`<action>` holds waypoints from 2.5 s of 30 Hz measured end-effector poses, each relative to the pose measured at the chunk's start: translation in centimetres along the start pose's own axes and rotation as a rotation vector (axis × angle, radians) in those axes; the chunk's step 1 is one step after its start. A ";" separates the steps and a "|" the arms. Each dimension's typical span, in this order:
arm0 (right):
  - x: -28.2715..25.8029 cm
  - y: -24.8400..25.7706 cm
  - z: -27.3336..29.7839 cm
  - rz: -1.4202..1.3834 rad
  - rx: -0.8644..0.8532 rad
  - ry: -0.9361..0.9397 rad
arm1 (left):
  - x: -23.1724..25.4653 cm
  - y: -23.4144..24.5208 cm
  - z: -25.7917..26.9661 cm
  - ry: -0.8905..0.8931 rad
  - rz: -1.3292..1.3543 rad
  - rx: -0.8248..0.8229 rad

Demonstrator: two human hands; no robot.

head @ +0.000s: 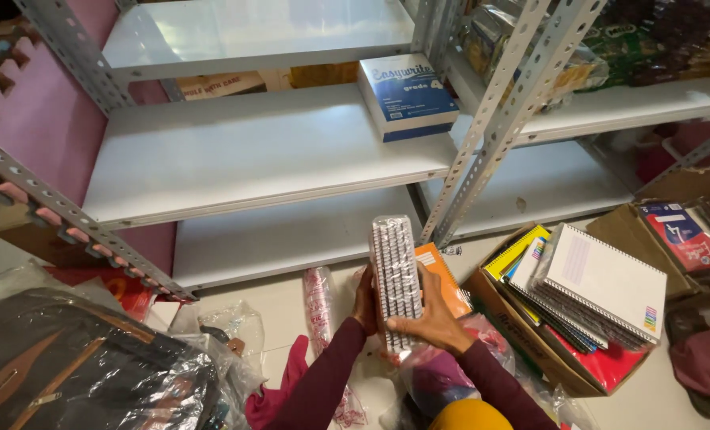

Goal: The person organizes stationery items on a metal shelf. They place a blue box of notebooks on the shelf, followed by several stacks of orange notebooks. They then unwrap a blue notebook and a brown notebook, placing them on the shelf. Finally, they unwrap a purple notebook and place it on the shelf next to the others.

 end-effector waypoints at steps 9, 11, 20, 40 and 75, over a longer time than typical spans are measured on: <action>-2.9 -0.4 1.7 0.106 -0.033 0.220 | 0.4 -1.7 -0.4 -0.344 -0.320 -0.260; -3.1 -0.6 2.0 0.190 -0.009 0.273 | 0.7 -2.2 -0.6 -0.343 -0.313 -0.262; -4.0 -0.2 1.6 0.693 0.177 0.498 | 2.1 -3.3 -0.4 -0.335 -0.283 -0.253; -5.0 3.9 0.2 0.009 0.023 0.068 | 2.8 -7.5 -0.3 -0.295 -0.184 -0.270; 6.3 5.9 2.1 -1.470 0.165 -0.130 | 10.0 -14.3 5.3 -0.574 -1.006 -0.399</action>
Point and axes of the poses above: each hand's wrist, its own z-axis away from the middle knuckle, its own y-axis out of the back of the hand, x = y × z, the point moved 3 cm from there along -z, towards the middle knuckle, and after that the axes turned 6 degrees about z, right-handed, at the moved point
